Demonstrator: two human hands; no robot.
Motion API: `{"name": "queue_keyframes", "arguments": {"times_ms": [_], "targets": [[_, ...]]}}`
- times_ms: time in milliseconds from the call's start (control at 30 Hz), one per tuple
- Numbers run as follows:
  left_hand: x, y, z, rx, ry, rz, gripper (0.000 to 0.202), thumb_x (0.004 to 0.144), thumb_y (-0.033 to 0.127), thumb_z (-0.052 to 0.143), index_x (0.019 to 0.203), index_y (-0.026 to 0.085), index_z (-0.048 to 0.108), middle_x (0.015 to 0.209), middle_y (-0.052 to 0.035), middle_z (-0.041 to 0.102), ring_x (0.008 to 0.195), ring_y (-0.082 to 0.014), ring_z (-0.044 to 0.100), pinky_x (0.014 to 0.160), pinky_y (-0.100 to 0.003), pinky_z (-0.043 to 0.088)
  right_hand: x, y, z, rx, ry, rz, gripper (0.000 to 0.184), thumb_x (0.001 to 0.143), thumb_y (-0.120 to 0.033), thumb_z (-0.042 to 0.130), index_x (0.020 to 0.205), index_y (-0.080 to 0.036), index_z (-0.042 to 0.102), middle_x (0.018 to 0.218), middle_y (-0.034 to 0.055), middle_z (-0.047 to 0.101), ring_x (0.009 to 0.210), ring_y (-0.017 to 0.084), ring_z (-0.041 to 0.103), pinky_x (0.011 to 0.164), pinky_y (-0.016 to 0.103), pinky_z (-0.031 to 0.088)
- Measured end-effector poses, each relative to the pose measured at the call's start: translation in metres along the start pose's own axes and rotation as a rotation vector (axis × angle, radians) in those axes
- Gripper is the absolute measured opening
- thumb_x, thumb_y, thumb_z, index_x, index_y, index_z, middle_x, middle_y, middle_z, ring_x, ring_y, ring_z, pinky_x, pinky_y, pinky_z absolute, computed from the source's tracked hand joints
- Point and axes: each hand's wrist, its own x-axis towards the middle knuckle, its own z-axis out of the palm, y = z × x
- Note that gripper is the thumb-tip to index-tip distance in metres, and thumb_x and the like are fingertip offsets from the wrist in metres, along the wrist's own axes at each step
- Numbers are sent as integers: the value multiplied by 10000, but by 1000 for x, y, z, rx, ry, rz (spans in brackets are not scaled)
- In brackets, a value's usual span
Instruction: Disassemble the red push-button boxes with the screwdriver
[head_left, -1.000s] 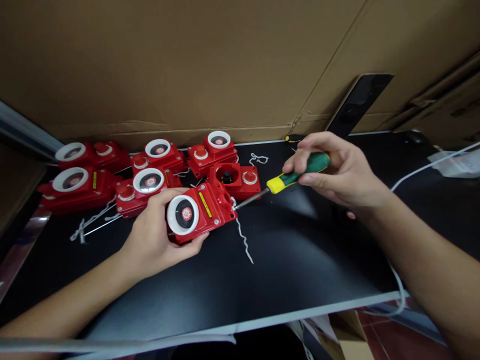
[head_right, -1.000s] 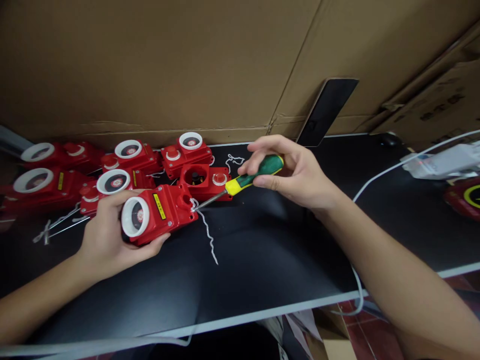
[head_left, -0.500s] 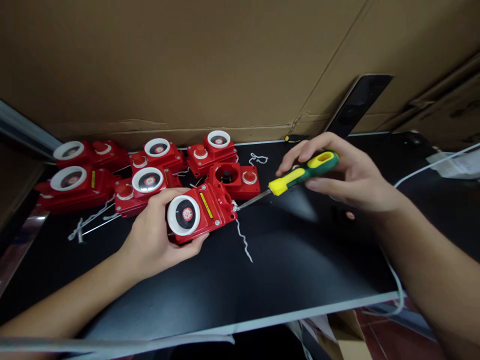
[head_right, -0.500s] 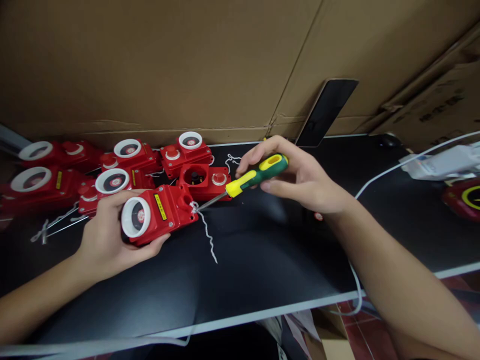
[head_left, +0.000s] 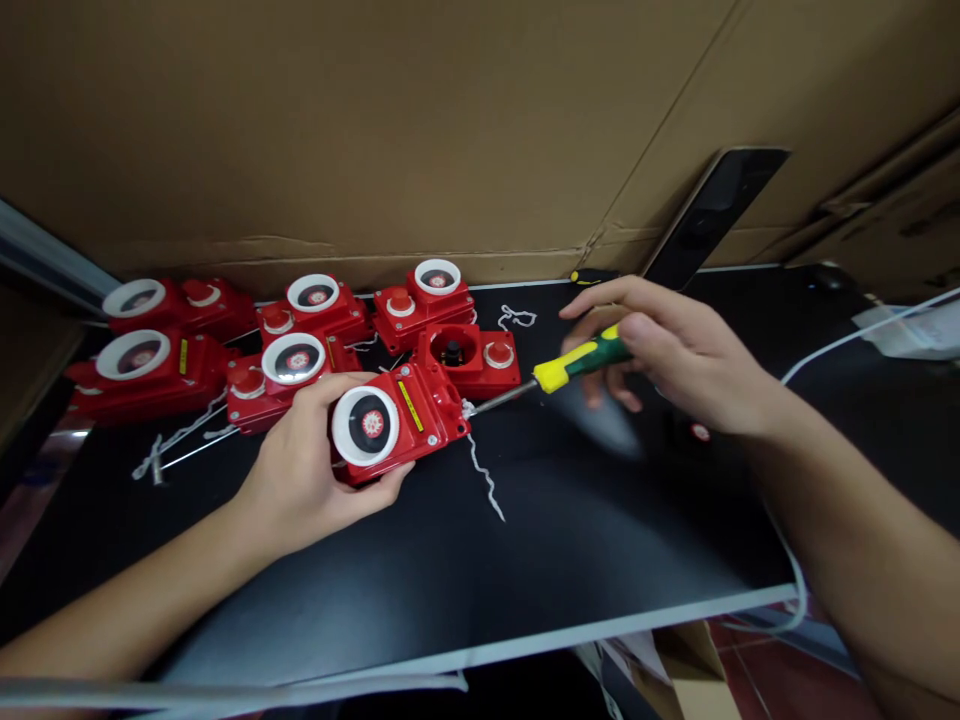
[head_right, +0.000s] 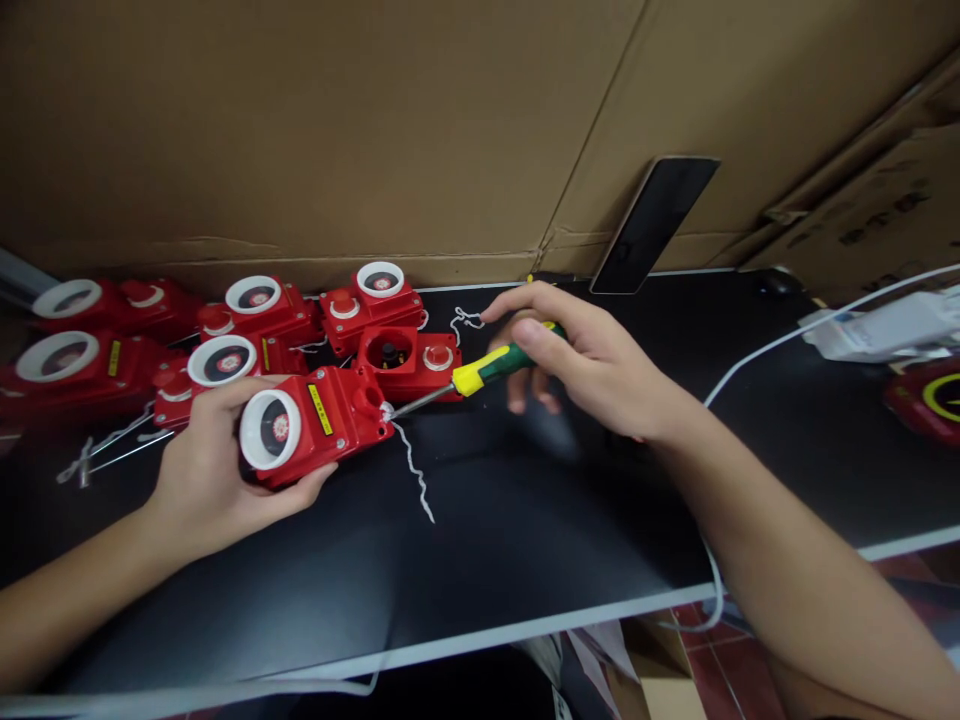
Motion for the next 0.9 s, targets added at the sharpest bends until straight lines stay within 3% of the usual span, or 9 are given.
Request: {"name": "queue_keyframes", "arguments": {"times_ms": [67,233,367,500,533,600,700,767,900], "targets": [[1,-1,0,16,8,-2,748,863,344,859,1496,245,473,1255,-87,740,1023,-290,837,852,-362,721,-1,-2,0,-120,37,18,299,1059,-544,740,1202,-282,737,843,15,732,527,138,643,434,265,478],[0,-2,0,33,8,-9,723,868,367,857,1470,225,484,1249,-84,738,1015,-273,833,825,-327,710,-1,-2,1,45,-27,-102,401,950,-464,889,1288,-351,707,1252,59,755,876,213,768,649,310,657],[1,0,-1,37,-1,11,704,881,344,844,1469,208,481,1254,-94,738,1034,-272,833,883,-337,710,4,1,5,-10,57,-24,315,998,-524,825,1181,-288,726,1024,57,753,738,195,745,564,302,611],[3,1,-1,38,6,10,717,862,345,853,1463,228,481,1253,-89,745,1046,-283,837,872,-345,719,6,4,6,217,11,-120,425,847,-393,945,1207,-310,735,1164,41,784,1116,272,795,986,413,685],[3,1,-1,36,5,2,735,850,341,860,1469,238,476,1251,-83,747,1037,-283,839,858,-347,721,6,5,6,290,4,-112,443,850,-433,930,1227,-310,731,1202,43,778,1161,287,791,976,427,696],[2,1,-1,28,0,-16,768,836,344,873,1483,263,467,1256,-73,749,1028,-286,841,856,-364,727,5,5,6,271,11,-8,424,946,-545,834,1267,-292,722,1172,55,768,978,259,814,710,360,707],[0,-1,0,8,-12,-38,768,846,360,872,1490,289,460,1262,-69,748,1050,-296,839,874,-385,733,4,3,5,-33,-10,122,361,1048,-574,733,1228,-260,740,900,20,723,544,121,611,390,223,445],[-1,-2,0,6,-13,-48,776,841,349,879,1492,296,460,1270,-75,747,1067,-306,837,871,-391,734,2,1,1,-114,-41,62,318,983,-485,842,1191,-261,757,889,16,717,584,121,607,411,220,433],[-1,-3,1,4,-6,-53,784,832,333,885,1495,299,469,1267,-81,748,1059,-315,837,847,-393,730,0,-2,-7,-15,-61,-65,421,865,-423,964,1222,-308,773,1150,39,766,814,173,725,598,269,591]]}}
